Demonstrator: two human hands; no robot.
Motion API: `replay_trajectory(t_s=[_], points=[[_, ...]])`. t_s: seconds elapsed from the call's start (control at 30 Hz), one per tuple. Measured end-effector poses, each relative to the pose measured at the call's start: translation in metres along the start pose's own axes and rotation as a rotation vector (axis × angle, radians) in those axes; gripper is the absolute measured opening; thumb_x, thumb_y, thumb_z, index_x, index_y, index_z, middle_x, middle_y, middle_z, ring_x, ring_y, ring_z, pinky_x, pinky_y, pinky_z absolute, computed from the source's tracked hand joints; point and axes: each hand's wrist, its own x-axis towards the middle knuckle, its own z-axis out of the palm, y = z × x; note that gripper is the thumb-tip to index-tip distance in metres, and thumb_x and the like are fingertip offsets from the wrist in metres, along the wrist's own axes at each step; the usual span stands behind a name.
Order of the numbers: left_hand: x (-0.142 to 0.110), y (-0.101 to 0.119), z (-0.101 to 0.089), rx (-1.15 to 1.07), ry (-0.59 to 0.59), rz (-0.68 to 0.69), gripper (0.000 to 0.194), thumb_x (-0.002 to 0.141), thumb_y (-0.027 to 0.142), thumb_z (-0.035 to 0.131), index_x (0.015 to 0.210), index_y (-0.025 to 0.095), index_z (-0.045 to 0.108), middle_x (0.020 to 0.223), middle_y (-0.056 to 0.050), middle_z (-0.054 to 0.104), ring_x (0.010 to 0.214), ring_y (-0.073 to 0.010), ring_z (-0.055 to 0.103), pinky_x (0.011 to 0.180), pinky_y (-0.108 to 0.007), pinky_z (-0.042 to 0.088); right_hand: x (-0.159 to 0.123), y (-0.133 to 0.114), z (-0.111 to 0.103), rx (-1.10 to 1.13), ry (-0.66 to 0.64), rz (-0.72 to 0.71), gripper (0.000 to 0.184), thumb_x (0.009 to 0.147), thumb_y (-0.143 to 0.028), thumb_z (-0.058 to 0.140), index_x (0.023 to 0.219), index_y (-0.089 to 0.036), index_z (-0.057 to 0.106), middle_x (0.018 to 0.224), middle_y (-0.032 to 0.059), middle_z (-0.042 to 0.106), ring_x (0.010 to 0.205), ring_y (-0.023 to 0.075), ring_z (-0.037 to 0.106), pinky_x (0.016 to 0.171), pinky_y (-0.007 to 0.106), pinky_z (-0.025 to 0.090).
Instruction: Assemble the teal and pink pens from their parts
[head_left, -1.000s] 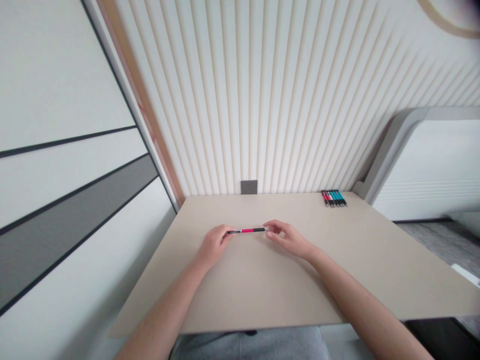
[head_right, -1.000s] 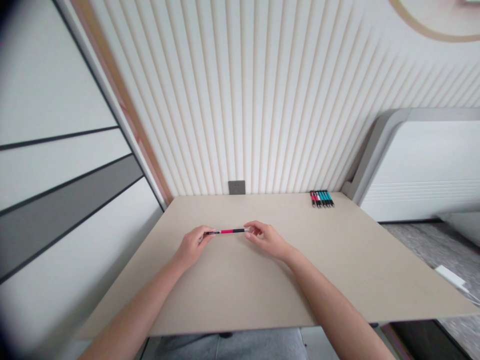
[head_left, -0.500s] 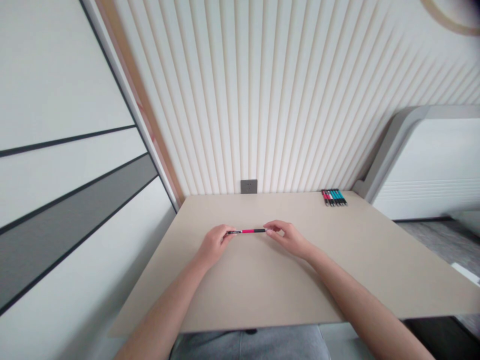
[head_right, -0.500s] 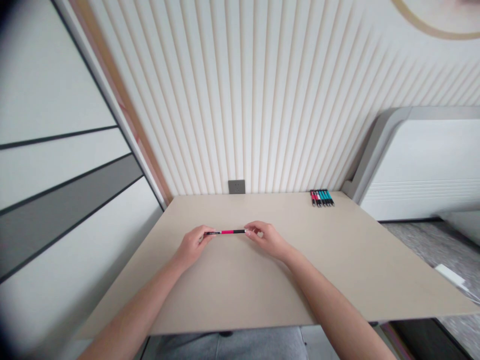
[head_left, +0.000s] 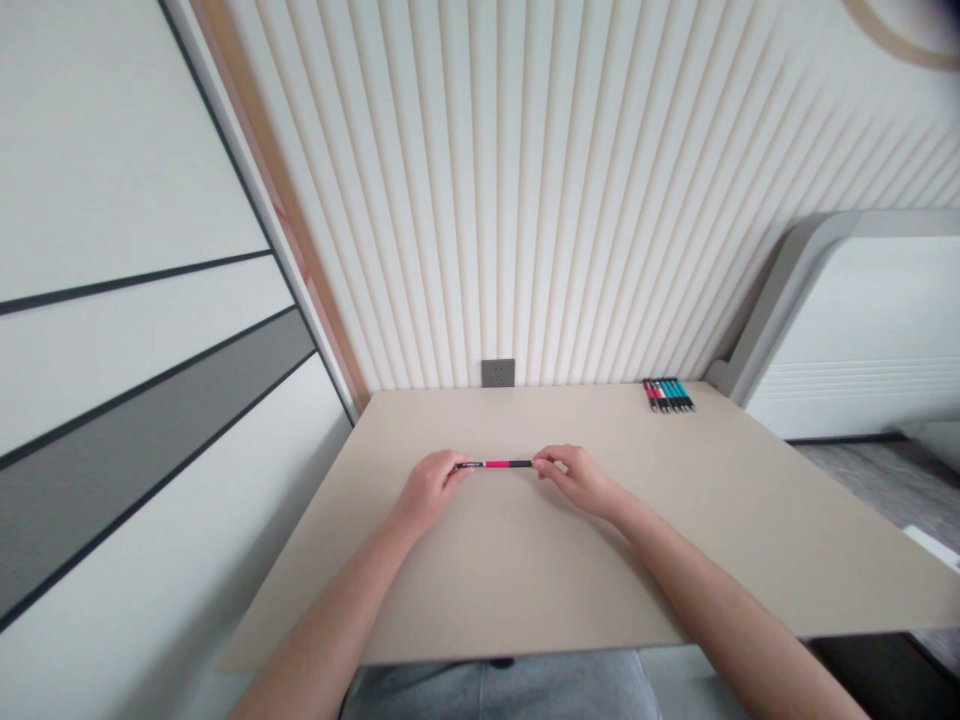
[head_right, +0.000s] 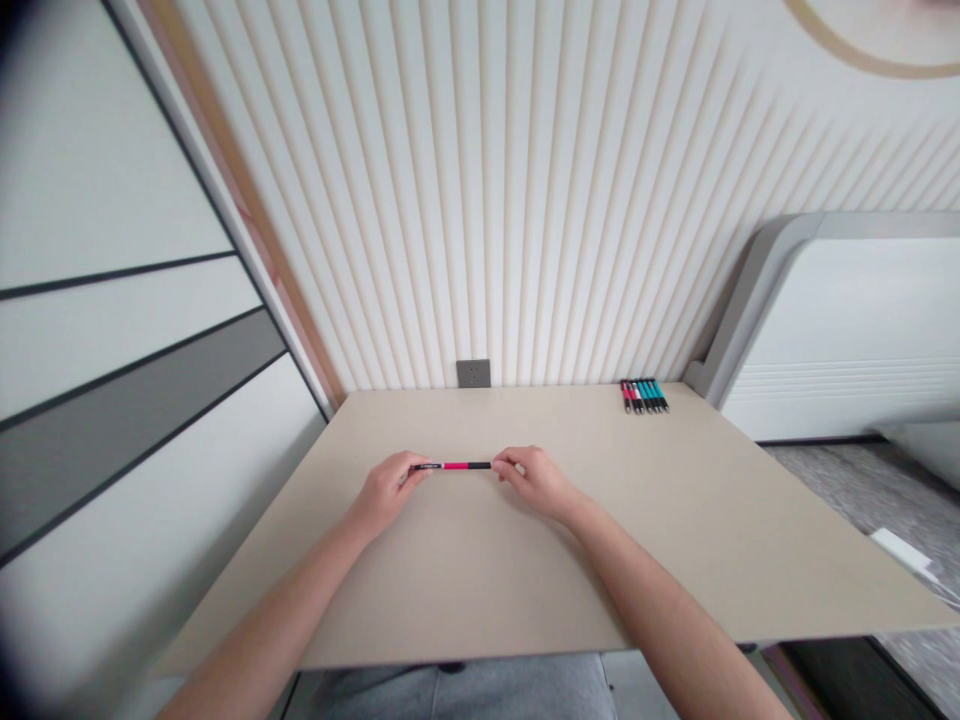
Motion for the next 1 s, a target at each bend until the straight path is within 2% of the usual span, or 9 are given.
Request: replay_trajectory(t_s=[0.13,0.3,0.5,0.7,0.9,1.0], points=[[-0.0003,-0.0002,0.0002,-0.001,0.000,0.005,0.016,0.095,0.032,0.052,0.096,0.019,0.062,0.082,-0.002,0.067,0.077,-0.0160,0.063,0.072,-0.027,0.049,-0.0005,0.0018,0.0010,0.020,-0.016,0.026,0.034,0.098,-0.034,0.041,0.079,-0.018,0.065,0.071,0.0014,0.066,0.068,0.0143,0.060,0.061,0.024,0.043],[-0.0019,-0.0033,0.0023,-0.019,0.002,-0.044,0.013,0.094,0.030,0.054,0.098,0.020,0.061,0.085,-0.002,0.068,0.080,-0.0161,0.064,0.073,-0.027,0.050,0.0002,0.0053,0.0026,0.019,0.075,-0.045,0.022,0.091,-0.037,0.056,0.103,-0.020,0.065,0.091,0.0045,0.068,0.084,0.0173,0.062,0.076,0.029,0.047],[-0.0010,-0.0027,0.0022,-0.030,0.006,-0.034,0.012,0.094,0.028,0.054,0.095,0.019,0.062,0.084,-0.002,0.068,0.078,-0.0160,0.064,0.070,-0.027,0.050,0.0009,0.0096,0.0030,-0.026,0.126,-0.119,0.017,0.092,-0.035,0.056,0.091,-0.021,0.067,0.086,0.0050,0.068,0.082,0.0183,0.062,0.076,0.032,0.047],[-0.0003,-0.0021,0.0009,-0.003,-0.004,0.016,0.013,0.095,0.029,0.053,0.094,0.019,0.062,0.083,-0.002,0.067,0.078,-0.0161,0.063,0.071,-0.027,0.049,-0.0013,0.0066,0.0015,-0.110,0.126,-0.119,0.016,0.093,-0.031,0.056,0.086,-0.021,0.067,0.085,0.0040,0.070,0.079,0.0180,0.063,0.079,0.033,0.045],[-0.0002,-0.0024,0.0002,0.001,-0.002,0.025,0.013,0.094,0.030,0.053,0.095,0.020,0.062,0.083,-0.002,0.067,0.078,-0.0159,0.063,0.072,-0.027,0.049,-0.0013,0.0061,0.0019,-0.143,0.095,-0.103,0.018,0.094,-0.033,0.053,0.090,-0.022,0.068,0.087,0.0038,0.071,0.080,0.0178,0.064,0.080,0.033,0.044],[-0.0002,-0.0022,0.0008,-0.009,-0.002,0.005,0.014,0.094,0.030,0.053,0.096,0.020,0.062,0.083,-0.002,0.067,0.078,-0.0161,0.063,0.073,-0.028,0.050,-0.0004,0.0060,0.0025,-0.114,0.091,-0.080,0.021,0.092,-0.037,0.057,0.104,-0.022,0.066,0.089,0.0044,0.070,0.082,0.0181,0.064,0.081,0.033,0.046]])
